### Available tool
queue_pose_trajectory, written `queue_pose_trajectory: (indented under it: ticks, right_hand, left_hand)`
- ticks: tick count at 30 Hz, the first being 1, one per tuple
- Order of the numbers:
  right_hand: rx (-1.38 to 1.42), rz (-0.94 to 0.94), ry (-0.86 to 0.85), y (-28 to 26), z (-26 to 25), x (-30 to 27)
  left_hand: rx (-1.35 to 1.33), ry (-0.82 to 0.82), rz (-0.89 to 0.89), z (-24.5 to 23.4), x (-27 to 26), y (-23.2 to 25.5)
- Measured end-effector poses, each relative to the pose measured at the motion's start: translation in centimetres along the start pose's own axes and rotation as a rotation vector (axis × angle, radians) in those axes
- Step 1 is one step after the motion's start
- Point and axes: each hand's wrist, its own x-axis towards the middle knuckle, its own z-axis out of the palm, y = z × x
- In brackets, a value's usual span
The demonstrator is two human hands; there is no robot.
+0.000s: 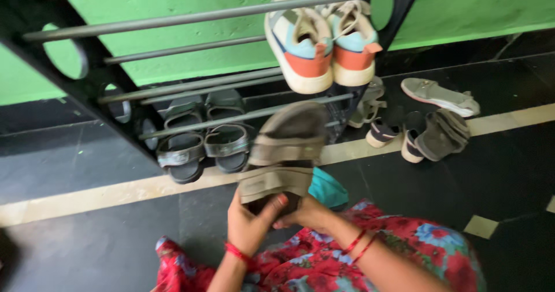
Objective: The person is cleaning a pair of grey sandals using a teal cloth. They wipe the straps, sole, and upper parts of the sandals thoroughly.
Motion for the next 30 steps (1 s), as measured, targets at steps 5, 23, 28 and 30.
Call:
queue_pose_trajectory:
  ticks: [5,23,28,30]
  right_hand:
    - [-0.557,-0.129,-0.37,-1.2,-1.6,1.2]
    - [-1.091,-0.358,0.514,1.4,-5.6,8.0]
    - [-0.666,-0.901,0.637,-5.0,-0.9,4.3]
    - [-0.715,-1.065,0.528,-6.4,2.1,2.0]
  left_hand:
    - [-0.376,0.338,-0.231,-1.5,2.0,-6.0]
    - [-0.632,0.489,-0.509,-4.0,6.1,-3.0]
    - [-0.579,0.503,-0.484,-4.8,7.1,-5.2]
    - [-0.624,0.516,-0.571,-5.1,7.4,-6.4]
